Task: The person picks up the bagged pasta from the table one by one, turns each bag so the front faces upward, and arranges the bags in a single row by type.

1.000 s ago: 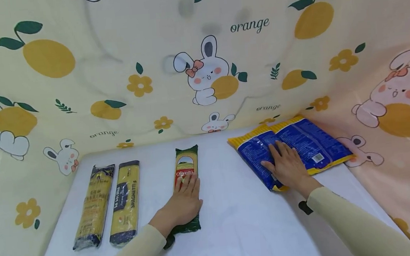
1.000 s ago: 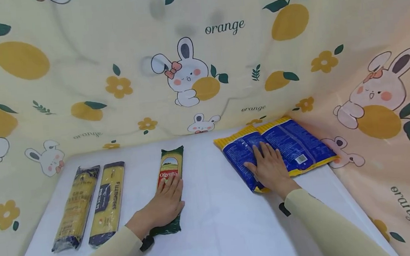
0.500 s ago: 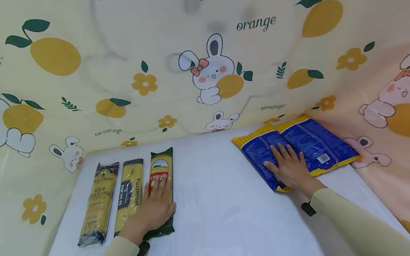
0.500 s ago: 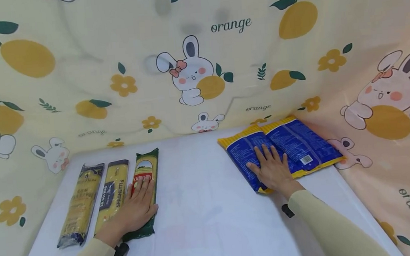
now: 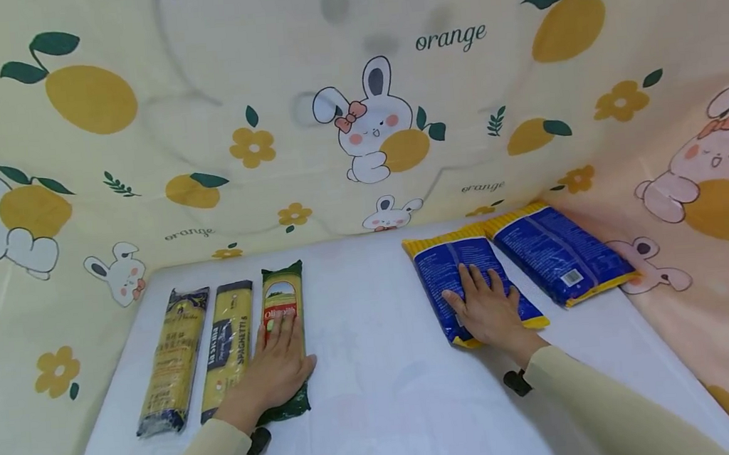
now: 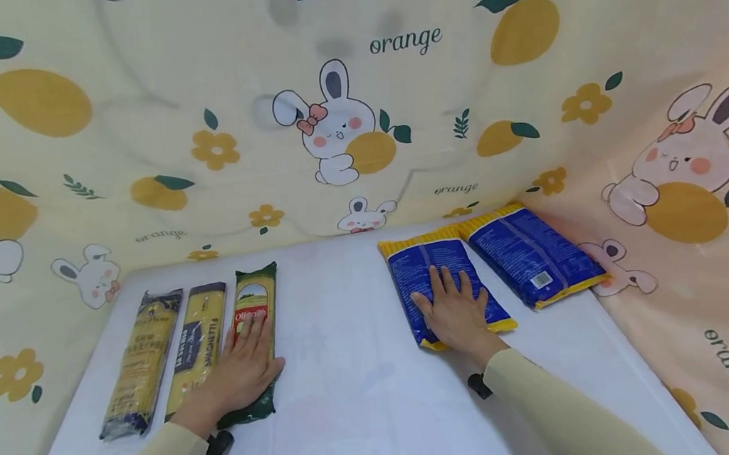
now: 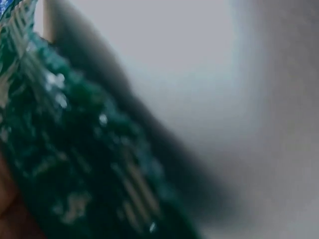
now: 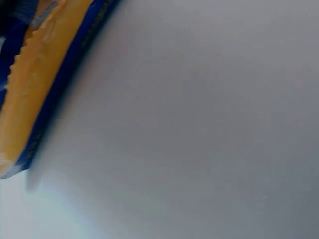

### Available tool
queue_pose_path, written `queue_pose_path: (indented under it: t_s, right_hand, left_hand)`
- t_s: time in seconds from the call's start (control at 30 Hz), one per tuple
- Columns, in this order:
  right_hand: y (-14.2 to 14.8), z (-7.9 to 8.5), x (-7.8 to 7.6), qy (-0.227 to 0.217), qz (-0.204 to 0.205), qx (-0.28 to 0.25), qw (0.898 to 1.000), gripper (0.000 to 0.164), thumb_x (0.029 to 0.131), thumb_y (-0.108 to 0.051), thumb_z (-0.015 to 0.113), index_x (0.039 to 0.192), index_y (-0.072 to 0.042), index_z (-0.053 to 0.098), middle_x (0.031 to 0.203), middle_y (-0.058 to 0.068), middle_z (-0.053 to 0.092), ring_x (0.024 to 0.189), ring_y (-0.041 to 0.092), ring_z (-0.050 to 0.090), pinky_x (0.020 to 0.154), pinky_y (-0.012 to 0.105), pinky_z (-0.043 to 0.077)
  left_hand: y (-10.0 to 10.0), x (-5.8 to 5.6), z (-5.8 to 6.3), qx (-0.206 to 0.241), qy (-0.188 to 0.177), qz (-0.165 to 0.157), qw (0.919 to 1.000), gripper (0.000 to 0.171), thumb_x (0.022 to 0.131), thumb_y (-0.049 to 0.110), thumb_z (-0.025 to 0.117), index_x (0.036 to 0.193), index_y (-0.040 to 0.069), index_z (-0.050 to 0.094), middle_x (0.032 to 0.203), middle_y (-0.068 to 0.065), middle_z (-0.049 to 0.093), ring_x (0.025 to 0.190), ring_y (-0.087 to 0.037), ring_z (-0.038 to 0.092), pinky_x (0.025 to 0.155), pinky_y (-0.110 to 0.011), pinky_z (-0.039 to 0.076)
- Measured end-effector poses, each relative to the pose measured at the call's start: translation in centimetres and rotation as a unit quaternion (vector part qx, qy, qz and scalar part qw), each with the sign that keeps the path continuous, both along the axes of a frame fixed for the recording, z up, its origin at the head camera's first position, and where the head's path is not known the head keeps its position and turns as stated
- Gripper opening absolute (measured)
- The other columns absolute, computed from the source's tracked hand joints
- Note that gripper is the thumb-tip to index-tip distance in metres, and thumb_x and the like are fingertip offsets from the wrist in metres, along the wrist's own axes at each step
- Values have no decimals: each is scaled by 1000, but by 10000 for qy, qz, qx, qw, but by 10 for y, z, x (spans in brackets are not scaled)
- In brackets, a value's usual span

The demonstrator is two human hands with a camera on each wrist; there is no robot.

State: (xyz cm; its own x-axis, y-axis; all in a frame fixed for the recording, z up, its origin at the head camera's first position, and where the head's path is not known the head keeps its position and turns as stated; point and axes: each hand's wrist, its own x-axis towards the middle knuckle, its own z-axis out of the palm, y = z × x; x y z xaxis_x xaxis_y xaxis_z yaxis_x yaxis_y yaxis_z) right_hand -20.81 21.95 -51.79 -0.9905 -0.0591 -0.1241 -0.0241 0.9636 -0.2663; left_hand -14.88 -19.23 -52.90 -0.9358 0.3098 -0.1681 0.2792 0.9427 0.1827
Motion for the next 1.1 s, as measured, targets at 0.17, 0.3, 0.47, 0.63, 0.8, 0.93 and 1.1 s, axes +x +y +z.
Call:
queue_pose_path:
  t_s: [0.17, 0.3, 0.47, 0.63, 0.8, 0.93, 1.1]
  right_hand:
    - [-25, 8, 13, -127, 35, 43, 9999, 90, 106, -73, 19, 171, -13, 6, 176, 21, 11, 158, 57, 4, 114, 86, 5]
    - [-49, 11, 29, -177, 286, 83, 9994, 86, 108, -69, 25, 171, -13, 10, 176, 19, 14, 159, 55, 5, 115, 86, 6]
    - [-81, 16, 54, -313, 637, -90, 9974, 81, 110, -64, 29, 171, -14, 12, 177, 16, 13, 161, 51, 2, 117, 84, 4]
    - [-93, 21, 77, -203, 1334, -80, 9908, 74, 111, -59, 35, 170, -15, 22, 175, 16, 21, 160, 50, 15, 117, 81, 16]
    - [-72, 11, 83, 305, 1801, 802, 9799, 72, 109, -62, 37, 169, -23, 28, 174, 14, 27, 159, 47, 21, 120, 73, 25]
    - [-62, 0, 83, 70, 1719, 385, 9843, 75, 108, -66, 36, 170, -25, 22, 177, 13, 14, 163, 45, 0, 122, 76, 11]
    - [-70, -7, 88, -55, 1664, -28, 9860, 76, 108, -66, 33, 171, -24, 19, 178, 13, 8, 163, 45, -4, 122, 76, 10]
  left_hand:
    - [6, -4, 1, 15, 48, -105, 9999, 84, 111, 50, 45, 166, -6, 14, 175, -25, 8, 163, -44, 1, 128, -67, 3]
    - [6, -4, 3, 47, 11, -32, 10000, 83, 111, 48, 46, 166, -5, 14, 175, -25, 8, 163, -44, 2, 128, -67, 2]
    - [4, -3, 5, 77, 32, 17, 10000, 83, 110, 47, 47, 166, -5, 15, 175, -25, 10, 163, -44, 3, 128, -67, 3]
    - [3, -2, 7, 105, 49, 22, 9999, 83, 111, 47, 47, 166, -5, 14, 175, -25, 9, 163, -44, 4, 128, -66, 4]
    - [3, 0, 7, 117, 22, 3, 9999, 83, 111, 48, 46, 166, -4, 14, 175, -24, 7, 163, -44, 2, 128, -67, 4]
    - [3, 3, 5, 43, -11, 24, 10000, 84, 111, 50, 47, 167, -3, 14, 176, -23, 6, 163, -44, 1, 128, -67, 4]
    - [2, 5, 4, -34, -121, 107, 9999, 86, 110, 55, 46, 168, -1, 13, 176, -22, 5, 163, -44, 0, 128, -67, 2]
